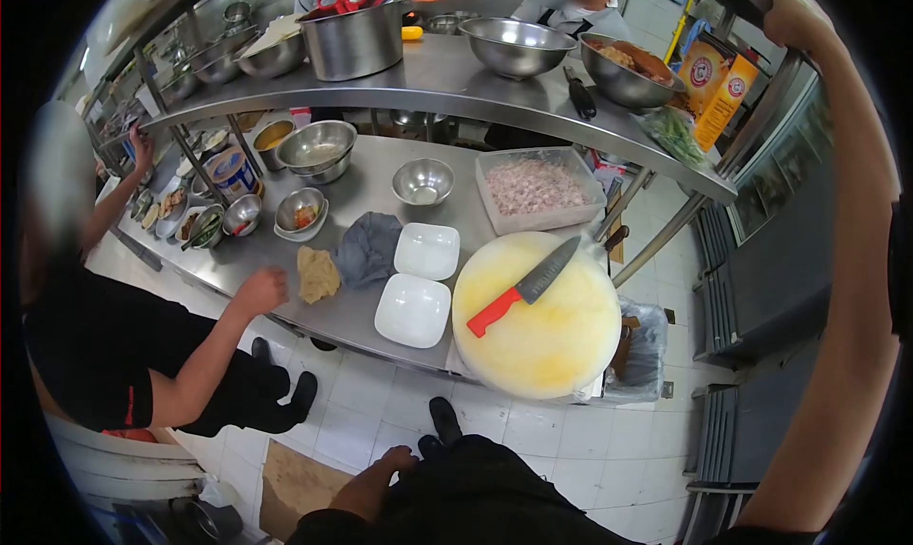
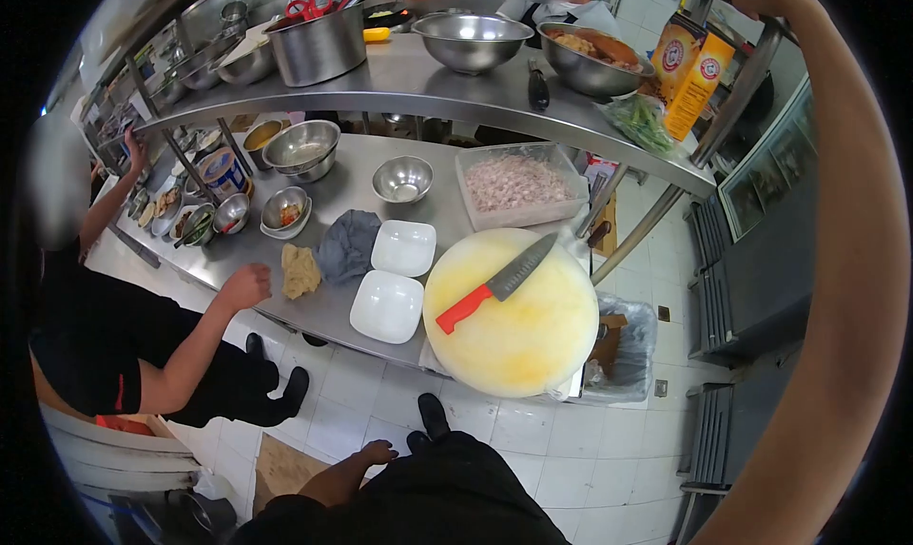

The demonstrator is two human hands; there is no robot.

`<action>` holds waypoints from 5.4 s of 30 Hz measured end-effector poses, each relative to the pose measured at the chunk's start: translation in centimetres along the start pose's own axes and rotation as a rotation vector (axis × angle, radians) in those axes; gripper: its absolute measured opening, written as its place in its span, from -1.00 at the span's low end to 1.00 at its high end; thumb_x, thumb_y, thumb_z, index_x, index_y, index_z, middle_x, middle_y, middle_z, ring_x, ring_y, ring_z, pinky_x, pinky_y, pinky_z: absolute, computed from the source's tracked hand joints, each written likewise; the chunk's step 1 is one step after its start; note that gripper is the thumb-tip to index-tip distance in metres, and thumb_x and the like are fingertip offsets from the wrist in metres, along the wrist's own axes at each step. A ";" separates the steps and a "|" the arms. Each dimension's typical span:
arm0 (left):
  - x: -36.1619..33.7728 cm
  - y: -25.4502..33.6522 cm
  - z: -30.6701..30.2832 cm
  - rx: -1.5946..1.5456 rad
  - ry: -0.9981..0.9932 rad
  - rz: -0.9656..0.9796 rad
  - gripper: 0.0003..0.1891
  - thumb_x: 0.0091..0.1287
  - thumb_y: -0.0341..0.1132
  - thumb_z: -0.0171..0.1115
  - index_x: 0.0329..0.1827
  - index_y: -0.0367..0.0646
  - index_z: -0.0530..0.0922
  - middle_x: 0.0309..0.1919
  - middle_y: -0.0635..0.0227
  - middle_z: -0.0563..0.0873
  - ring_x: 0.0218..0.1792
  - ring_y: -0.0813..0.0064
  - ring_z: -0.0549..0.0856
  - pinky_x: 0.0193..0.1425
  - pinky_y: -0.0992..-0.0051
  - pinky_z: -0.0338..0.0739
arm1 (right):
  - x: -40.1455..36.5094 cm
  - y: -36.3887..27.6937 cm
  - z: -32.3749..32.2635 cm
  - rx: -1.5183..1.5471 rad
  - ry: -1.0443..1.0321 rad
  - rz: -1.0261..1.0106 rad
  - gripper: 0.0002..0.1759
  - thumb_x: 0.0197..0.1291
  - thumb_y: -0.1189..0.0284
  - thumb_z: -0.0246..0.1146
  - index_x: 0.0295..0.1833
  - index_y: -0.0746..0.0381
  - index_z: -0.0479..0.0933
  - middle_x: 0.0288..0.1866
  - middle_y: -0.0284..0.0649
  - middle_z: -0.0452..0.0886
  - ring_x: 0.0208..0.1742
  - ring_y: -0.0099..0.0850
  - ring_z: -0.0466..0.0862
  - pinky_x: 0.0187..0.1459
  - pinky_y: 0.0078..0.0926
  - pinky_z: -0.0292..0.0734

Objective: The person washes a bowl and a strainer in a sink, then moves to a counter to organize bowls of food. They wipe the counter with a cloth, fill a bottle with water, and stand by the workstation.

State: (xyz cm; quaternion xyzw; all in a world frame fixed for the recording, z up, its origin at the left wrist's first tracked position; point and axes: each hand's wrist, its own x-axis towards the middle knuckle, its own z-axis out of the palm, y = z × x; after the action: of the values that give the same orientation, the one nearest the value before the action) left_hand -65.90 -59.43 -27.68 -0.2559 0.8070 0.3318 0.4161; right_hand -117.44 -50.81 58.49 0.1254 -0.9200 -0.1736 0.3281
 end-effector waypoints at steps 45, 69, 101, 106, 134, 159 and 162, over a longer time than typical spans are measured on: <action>-2.0 1.3 0.5 -0.292 0.129 -0.141 -0.39 0.23 0.01 0.15 0.27 -0.20 0.53 0.25 0.02 0.58 0.28 0.07 0.55 0.37 0.19 0.43 | -0.3 0.1 -1.1 -0.109 -0.046 -0.220 -0.35 -0.16 0.15 0.27 0.11 0.25 0.65 0.19 0.01 0.63 0.28 -0.20 0.58 0.29 -0.35 0.42; -2.9 -0.4 1.4 -0.315 0.128 -0.175 -0.41 0.24 0.05 0.17 0.16 -0.24 0.59 0.16 -0.03 0.64 0.21 0.04 0.61 0.30 0.16 0.48 | -0.2 0.3 -0.7 -0.170 0.007 -0.287 -0.35 -0.03 0.15 0.14 0.20 0.20 0.59 0.25 0.06 0.57 0.36 -0.13 0.50 0.35 -0.30 0.36; -1.6 -0.7 1.0 -0.316 0.050 -0.186 -0.41 0.20 0.01 0.18 0.23 -0.18 0.56 0.22 0.02 0.60 0.26 0.05 0.57 0.33 0.15 0.46 | 0.4 -0.1 -1.2 -0.172 -0.084 -0.179 -0.38 -0.12 0.21 0.26 0.13 0.21 0.64 0.19 -0.02 0.64 0.28 -0.23 0.58 0.31 -0.35 0.41; 0.0 -0.5 1.5 -0.259 0.114 -0.156 -0.42 0.21 0.03 0.19 0.21 -0.17 0.58 0.19 0.01 0.62 0.23 0.05 0.59 0.30 0.15 0.48 | 0.6 0.5 -1.0 -0.142 -0.062 -0.256 -0.39 -0.10 0.22 0.24 0.17 0.12 0.63 0.17 -0.05 0.65 0.27 -0.23 0.59 0.30 -0.34 0.42; -2.5 -1.8 -0.8 -0.181 0.104 -0.115 -0.34 0.29 0.12 0.11 0.25 -0.26 0.53 0.29 0.00 0.53 0.33 0.05 0.48 0.42 0.20 0.36 | 9.8 4.1 6.2 0.310 -0.020 -0.187 -0.42 -0.09 0.26 0.19 0.12 0.21 0.64 0.17 0.00 0.64 0.27 -0.18 0.60 0.28 -0.30 0.43; -1.5 -1.7 1.4 -0.162 0.155 -0.076 -0.42 0.27 0.09 0.12 0.12 -0.24 0.61 0.17 -0.03 0.62 0.23 0.01 0.58 0.33 0.18 0.45 | 6.5 2.8 5.3 0.145 0.296 -0.195 -0.42 -0.34 0.63 0.26 0.00 0.50 0.54 -0.12 0.20 0.68 -0.03 0.03 0.71 -0.02 -0.21 0.63; -1.9 -1.6 1.4 -0.178 0.173 -0.087 -0.41 0.26 0.09 0.12 0.13 -0.24 0.61 0.17 -0.03 0.62 0.22 0.01 0.58 0.32 0.17 0.45 | 6.0 2.5 4.6 0.138 0.221 -0.172 -0.41 -0.35 0.63 0.27 0.00 0.48 0.55 -0.11 0.20 0.68 0.00 0.03 0.70 0.00 -0.17 0.62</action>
State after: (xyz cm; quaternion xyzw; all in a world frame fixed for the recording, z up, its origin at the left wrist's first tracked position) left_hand -63.10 -59.20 -27.21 -0.3541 0.7953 0.3605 0.3347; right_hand -125.27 -49.50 59.53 0.2445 -0.8738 -0.1226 0.4021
